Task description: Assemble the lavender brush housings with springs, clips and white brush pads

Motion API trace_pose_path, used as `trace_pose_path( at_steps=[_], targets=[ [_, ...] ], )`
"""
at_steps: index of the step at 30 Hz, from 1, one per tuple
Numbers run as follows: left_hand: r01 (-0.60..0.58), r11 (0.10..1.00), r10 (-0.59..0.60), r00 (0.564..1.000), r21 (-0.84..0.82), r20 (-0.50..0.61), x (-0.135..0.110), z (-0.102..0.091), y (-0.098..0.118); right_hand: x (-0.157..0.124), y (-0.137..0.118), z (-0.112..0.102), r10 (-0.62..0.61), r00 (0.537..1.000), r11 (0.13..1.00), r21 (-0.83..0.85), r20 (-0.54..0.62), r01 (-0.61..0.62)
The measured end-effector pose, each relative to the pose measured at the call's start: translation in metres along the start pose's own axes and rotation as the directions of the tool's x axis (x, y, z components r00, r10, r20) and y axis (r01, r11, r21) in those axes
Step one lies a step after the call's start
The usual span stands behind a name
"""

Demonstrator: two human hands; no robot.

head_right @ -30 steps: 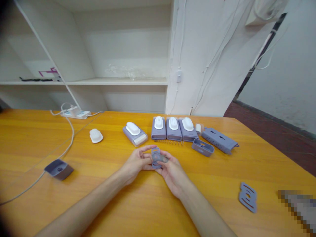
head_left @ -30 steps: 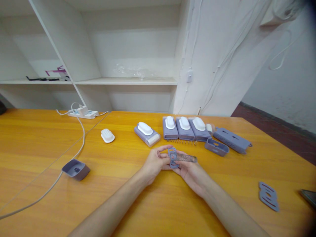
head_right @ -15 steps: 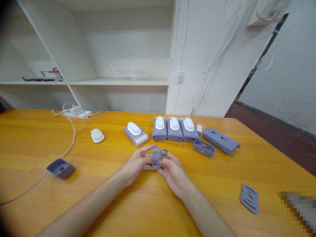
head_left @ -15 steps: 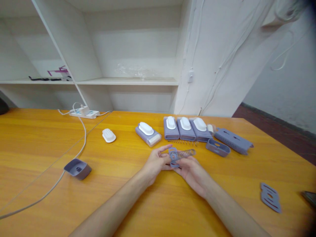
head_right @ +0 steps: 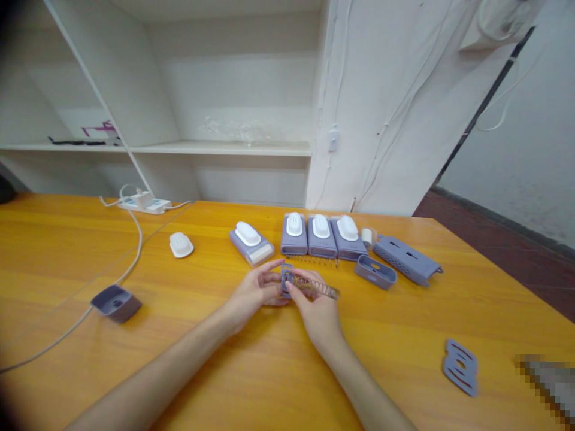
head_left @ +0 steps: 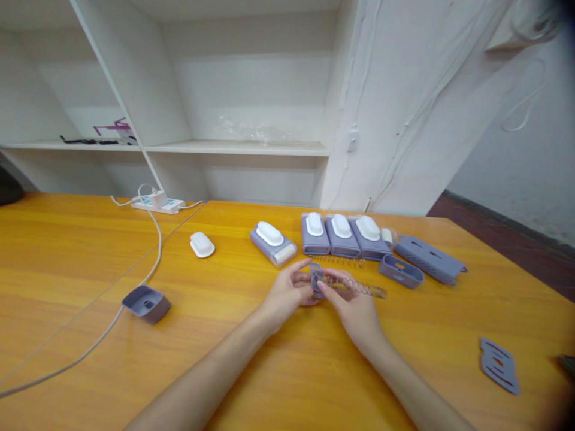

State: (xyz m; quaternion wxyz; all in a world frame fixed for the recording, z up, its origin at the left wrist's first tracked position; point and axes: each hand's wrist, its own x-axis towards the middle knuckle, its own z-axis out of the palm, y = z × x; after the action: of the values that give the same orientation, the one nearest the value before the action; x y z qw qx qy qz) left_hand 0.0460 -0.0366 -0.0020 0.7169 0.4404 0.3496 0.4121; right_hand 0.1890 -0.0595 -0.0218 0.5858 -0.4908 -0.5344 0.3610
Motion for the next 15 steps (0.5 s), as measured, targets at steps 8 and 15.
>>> trace_pose_path(
  at_steps=[8,15],
  targets=[
    [-0.255,0.941,0.217,0.96,0.225,0.179,0.0034,-0.0058,-0.0082,0.0041,-0.0057,-0.0054,0.122,0.991,0.978,0.162,0.06,-0.13],
    [-0.295,0.916,0.258,0.952,0.273,0.162,0.0026,-0.0089,-0.0092,0.0062,-0.0041,-0.0113,0.184,0.98,0.931,0.308,0.072,-0.197]
  ],
)
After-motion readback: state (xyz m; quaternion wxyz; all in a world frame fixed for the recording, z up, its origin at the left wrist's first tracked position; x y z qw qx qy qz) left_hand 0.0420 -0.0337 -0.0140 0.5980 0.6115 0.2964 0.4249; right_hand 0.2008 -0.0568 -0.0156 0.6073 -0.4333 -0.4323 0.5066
